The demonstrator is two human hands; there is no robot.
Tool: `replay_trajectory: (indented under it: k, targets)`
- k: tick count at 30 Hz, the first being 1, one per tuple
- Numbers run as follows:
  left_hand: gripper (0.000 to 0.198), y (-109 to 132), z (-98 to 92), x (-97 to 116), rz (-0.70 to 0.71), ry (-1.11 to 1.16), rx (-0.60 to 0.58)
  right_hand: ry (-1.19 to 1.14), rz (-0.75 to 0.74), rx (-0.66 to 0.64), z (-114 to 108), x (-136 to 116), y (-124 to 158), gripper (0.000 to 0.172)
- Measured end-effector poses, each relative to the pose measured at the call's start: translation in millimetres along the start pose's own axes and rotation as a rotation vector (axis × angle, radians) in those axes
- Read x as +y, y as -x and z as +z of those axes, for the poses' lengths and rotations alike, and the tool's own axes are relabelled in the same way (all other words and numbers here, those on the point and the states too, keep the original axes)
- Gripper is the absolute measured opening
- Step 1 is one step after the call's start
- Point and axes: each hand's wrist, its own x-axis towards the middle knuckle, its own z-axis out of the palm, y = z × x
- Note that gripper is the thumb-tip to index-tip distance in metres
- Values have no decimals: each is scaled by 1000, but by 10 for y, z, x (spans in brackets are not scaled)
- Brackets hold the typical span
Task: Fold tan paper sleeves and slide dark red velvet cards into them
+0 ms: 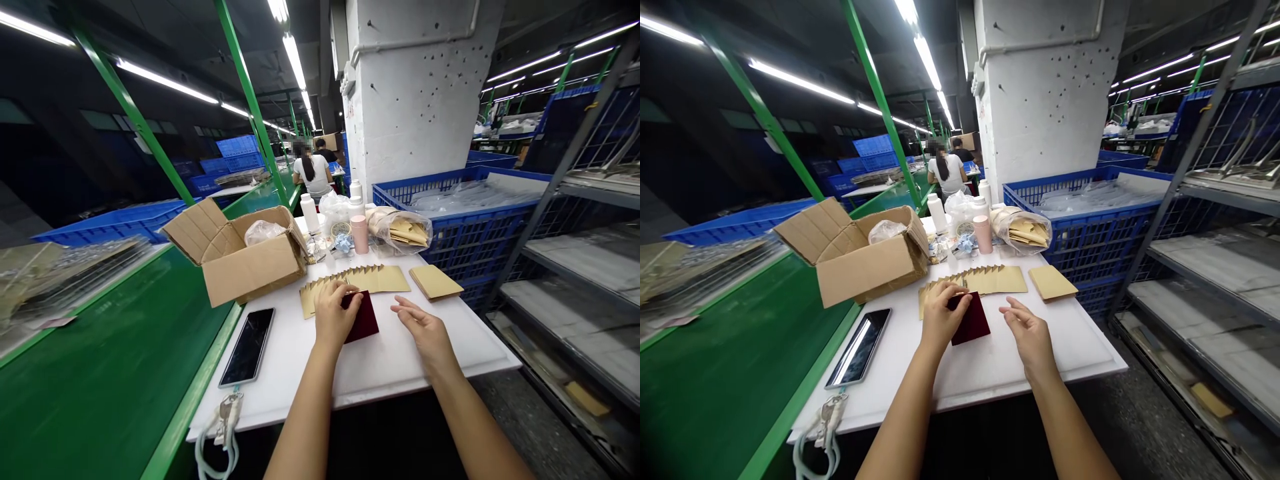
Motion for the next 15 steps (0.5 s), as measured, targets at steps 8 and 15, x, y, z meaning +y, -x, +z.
replay_trajectory:
  k: [8,15]
  targets:
    - [35,206,-34,-256,-223,118,-58,389,-384,71,379,14,-266,22]
    - [11,287,-58,-344,-287,211,-201,560,-348,-103,516,133,-294,19]
